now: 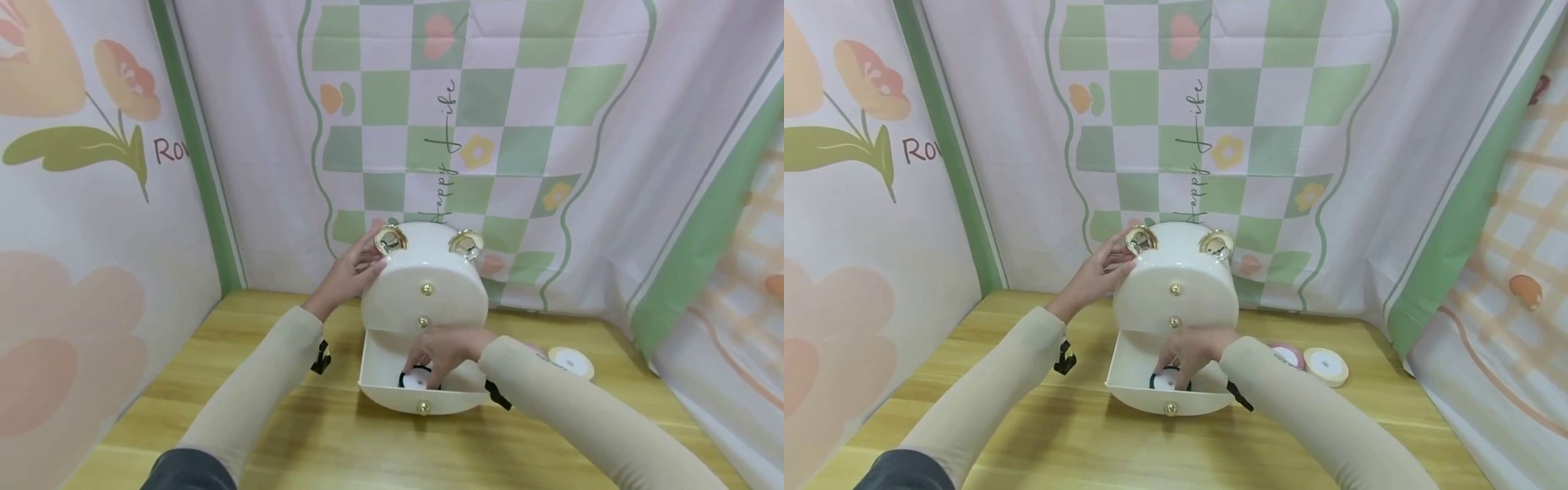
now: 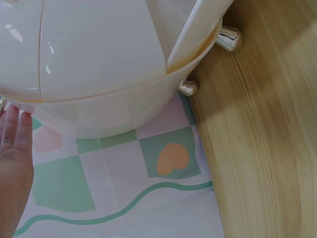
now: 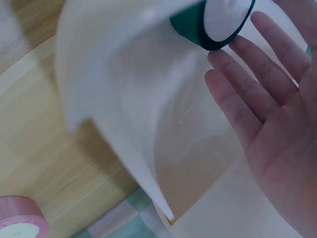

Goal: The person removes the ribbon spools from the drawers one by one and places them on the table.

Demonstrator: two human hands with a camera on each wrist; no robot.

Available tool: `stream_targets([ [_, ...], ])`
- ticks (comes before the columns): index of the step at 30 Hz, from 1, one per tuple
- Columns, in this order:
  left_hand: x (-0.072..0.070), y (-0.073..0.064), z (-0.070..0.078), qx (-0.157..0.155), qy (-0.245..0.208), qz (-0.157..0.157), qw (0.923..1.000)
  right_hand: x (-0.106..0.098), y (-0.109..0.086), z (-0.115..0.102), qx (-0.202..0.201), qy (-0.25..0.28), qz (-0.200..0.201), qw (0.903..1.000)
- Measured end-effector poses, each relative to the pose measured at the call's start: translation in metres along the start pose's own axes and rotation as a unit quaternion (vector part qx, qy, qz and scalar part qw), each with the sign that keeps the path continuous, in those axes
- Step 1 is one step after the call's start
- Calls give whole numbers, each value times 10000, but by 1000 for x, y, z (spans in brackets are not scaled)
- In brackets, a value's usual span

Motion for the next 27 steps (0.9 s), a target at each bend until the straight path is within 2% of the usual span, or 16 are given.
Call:
stream_targets([
  [11, 0, 0, 1, -53, -14, -4, 10000, 4, -1, 4, 94, -446, 107, 9989],
  [17, 1, 0, -1, -24, -20, -15, 10000, 8, 0, 3, -99, -840, 300, 9960],
  [27, 1, 1, 0, 23, -42, 1, 10000, 8, 0, 2, -147, -927, 477, 9944],
])
Point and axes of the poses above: each hand's wrist, its own y-axis towards the middle knuckle, its own x-axis out of the palm, z = x × y, the point moved 3 cm from there along y, towards the middle knuckle, and after that the axes turned 9 degrees about x, right-handed, at the moved point
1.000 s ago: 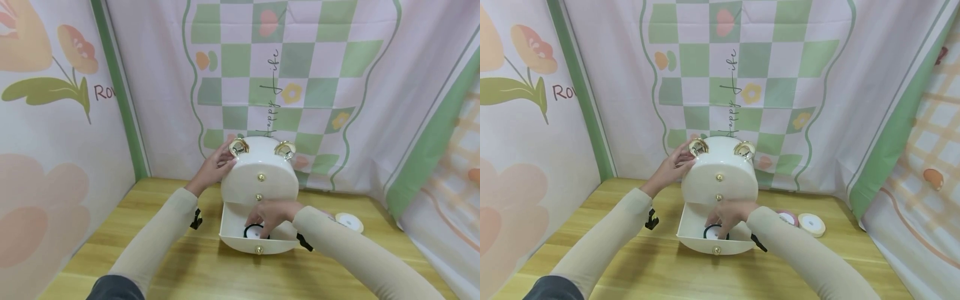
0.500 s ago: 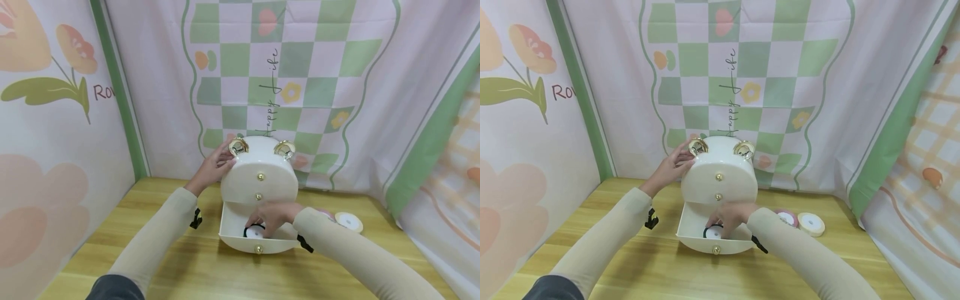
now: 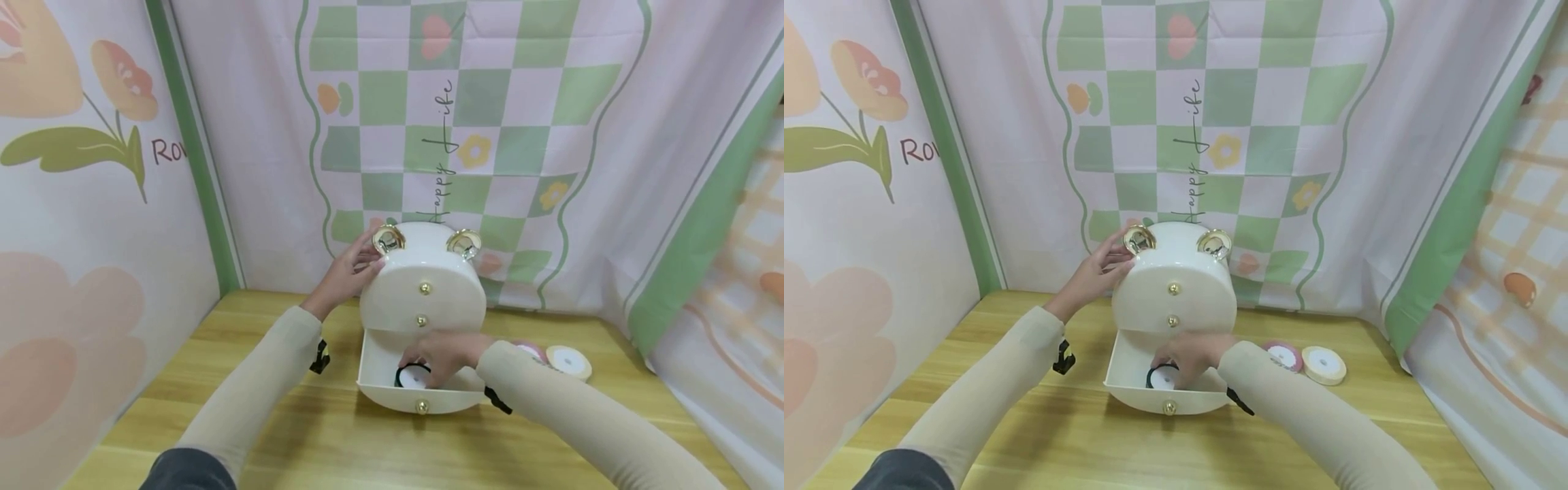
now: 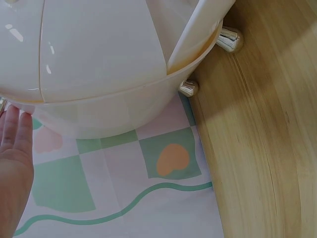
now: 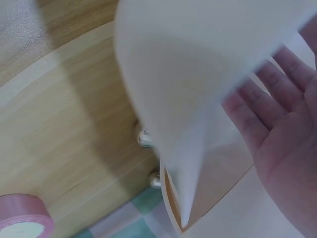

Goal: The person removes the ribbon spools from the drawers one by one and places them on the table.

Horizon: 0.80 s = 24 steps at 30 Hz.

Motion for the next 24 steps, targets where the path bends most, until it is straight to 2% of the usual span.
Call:
stream_targets([
  [6, 0, 0, -1, 70, -5, 24, 10000, 3, 3, 1, -10, -79, 73, 9999],
  [7, -1, -1, 3, 67, -34, 20, 10000, 3, 3, 1, 11, -90, 84, 9999],
  [13, -1, 0, 5, 34, -45, 2, 10000, 1, 4, 0, 160, -71, 96, 9998],
  [14, 0, 1, 1, 31, -16, 6, 10000, 0, 3, -1, 184, -79, 93, 9998],
  [19, -1, 0, 1, 48, -17, -5, 10000, -1, 3, -1, 332, 25, 30, 9994],
  [24, 0, -1, 1, 3, 10, -5, 10000, -3, 0, -1, 215, 101, 174, 9996],
])
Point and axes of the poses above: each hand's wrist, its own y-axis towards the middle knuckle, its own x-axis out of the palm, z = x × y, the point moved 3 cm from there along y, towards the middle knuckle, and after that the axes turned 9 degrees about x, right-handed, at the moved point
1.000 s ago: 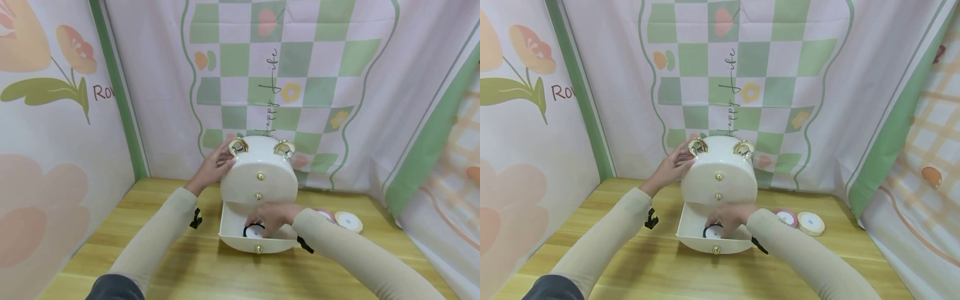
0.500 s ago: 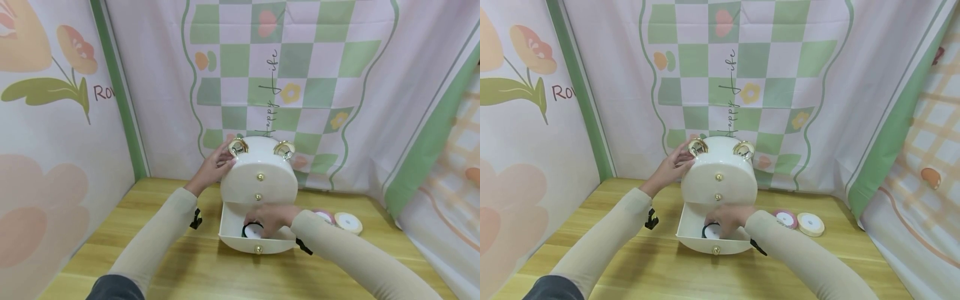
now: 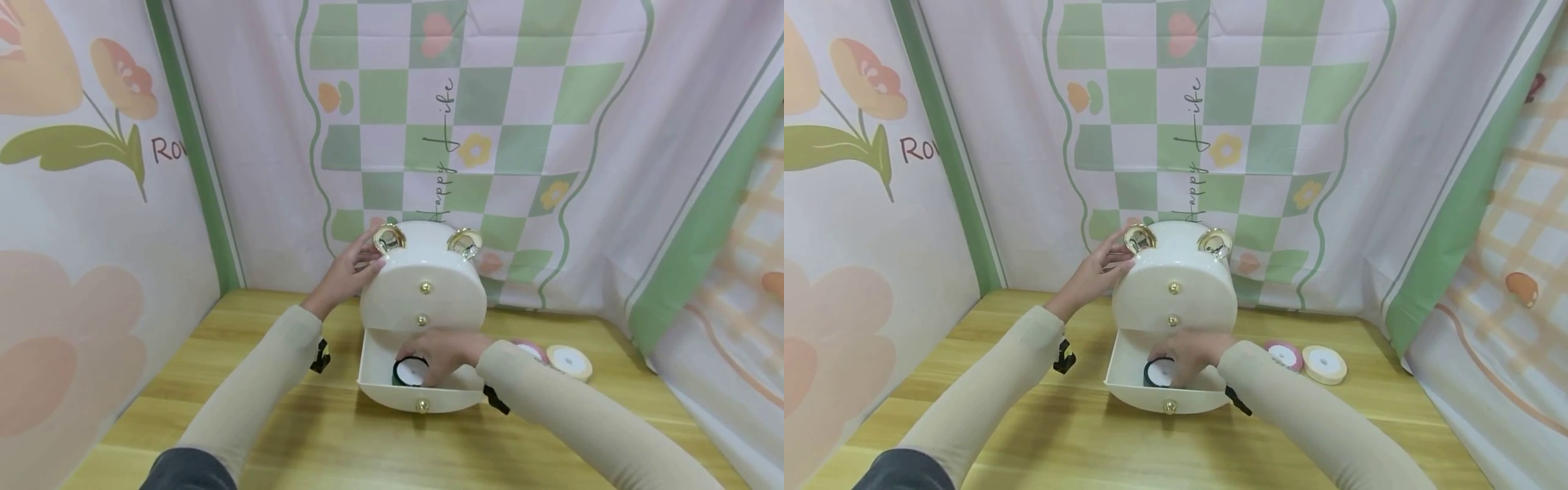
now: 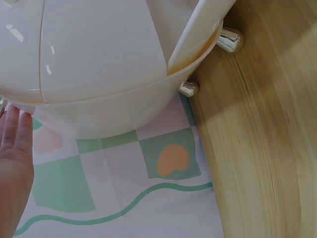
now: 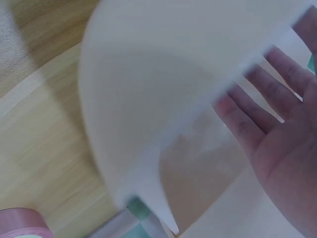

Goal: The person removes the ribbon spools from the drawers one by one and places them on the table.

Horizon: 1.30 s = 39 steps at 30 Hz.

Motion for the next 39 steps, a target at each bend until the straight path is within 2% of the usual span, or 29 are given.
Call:
stream_targets([
  [12, 0, 0, 3, 123, -26, 17, 9999, -15, -11, 0, -87, 368, 169, 9991],
  [21, -4, -6, 39, 36, -170, -95, 9998, -24, -19, 0, -57, 452, 291, 9985],
  [28, -4, -7, 42, -32, -219, -112, 9997, -31, -25, -4, -163, 376, 411, 9983],
  [39, -4, -8, 45, -117, -145, -115, 9998, -41, -35, -4, -152, 537, 399, 9976],
])
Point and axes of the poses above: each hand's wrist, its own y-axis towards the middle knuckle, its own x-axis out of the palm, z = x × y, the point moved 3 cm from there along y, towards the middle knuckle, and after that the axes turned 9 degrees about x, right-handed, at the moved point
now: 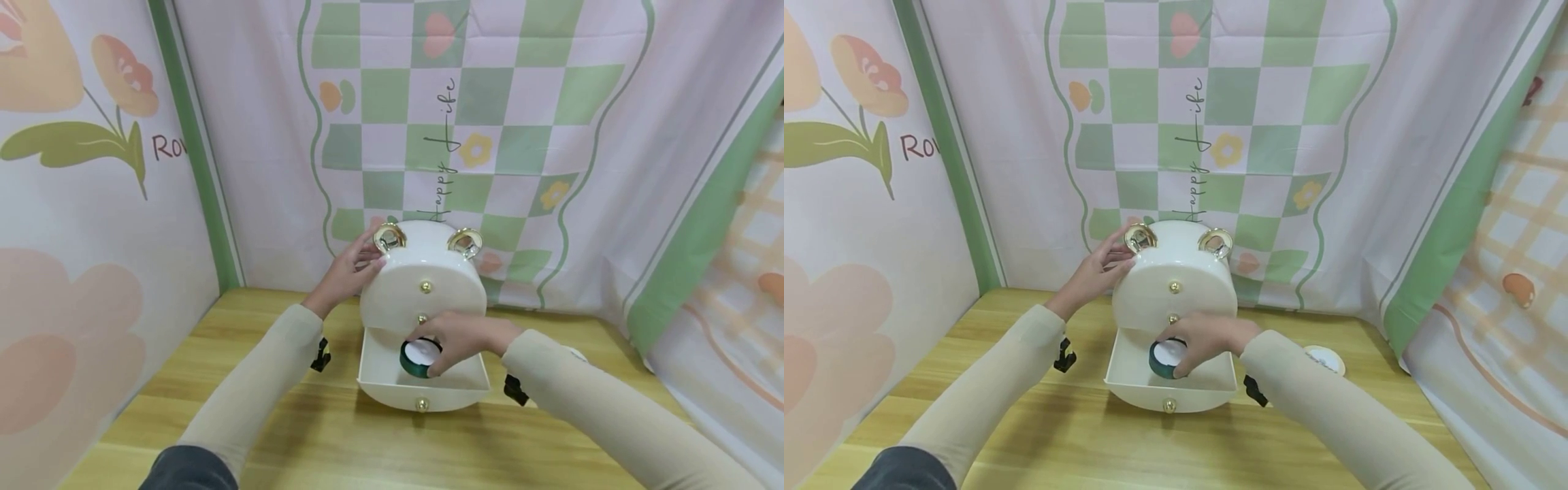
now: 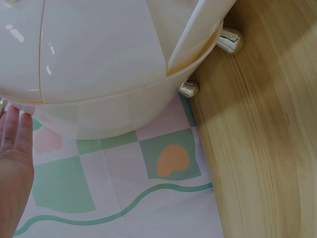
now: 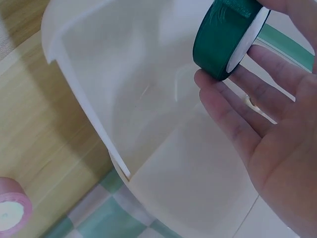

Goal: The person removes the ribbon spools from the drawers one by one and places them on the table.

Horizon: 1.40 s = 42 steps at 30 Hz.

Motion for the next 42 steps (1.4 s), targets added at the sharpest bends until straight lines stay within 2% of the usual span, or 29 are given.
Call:
stream_targets([
  [12, 1, 2, -2, 99, -4, -21, 9999, -7, -14, 5, 62, 203, 29, 9998],
  [18, 2, 3, -4, 111, -2, 25, 9999, -13, -24, 5, -86, 125, 185, 9997],
  [20, 2, 4, -6, 85, -18, 32, 10000, -15, -27, 5, -126, 133, 208, 9996],
  [27, 4, 10, -38, 130, -27, 125, 9998, -18, -40, 12, -111, 230, 190, 9995],
  [29, 4, 11, -42, 138, 6, 141, 9998, -18, -44, 15, -109, 331, 186, 9992],
  [32, 3, 11, -44, 121, 5, 153, 9998, -19, -49, 20, -119, 371, 244, 9989],
  [42, 2, 10, -45, 129, -18, 105, 9999, -20, -73, 39, 201, 465, 440, 9977],
])
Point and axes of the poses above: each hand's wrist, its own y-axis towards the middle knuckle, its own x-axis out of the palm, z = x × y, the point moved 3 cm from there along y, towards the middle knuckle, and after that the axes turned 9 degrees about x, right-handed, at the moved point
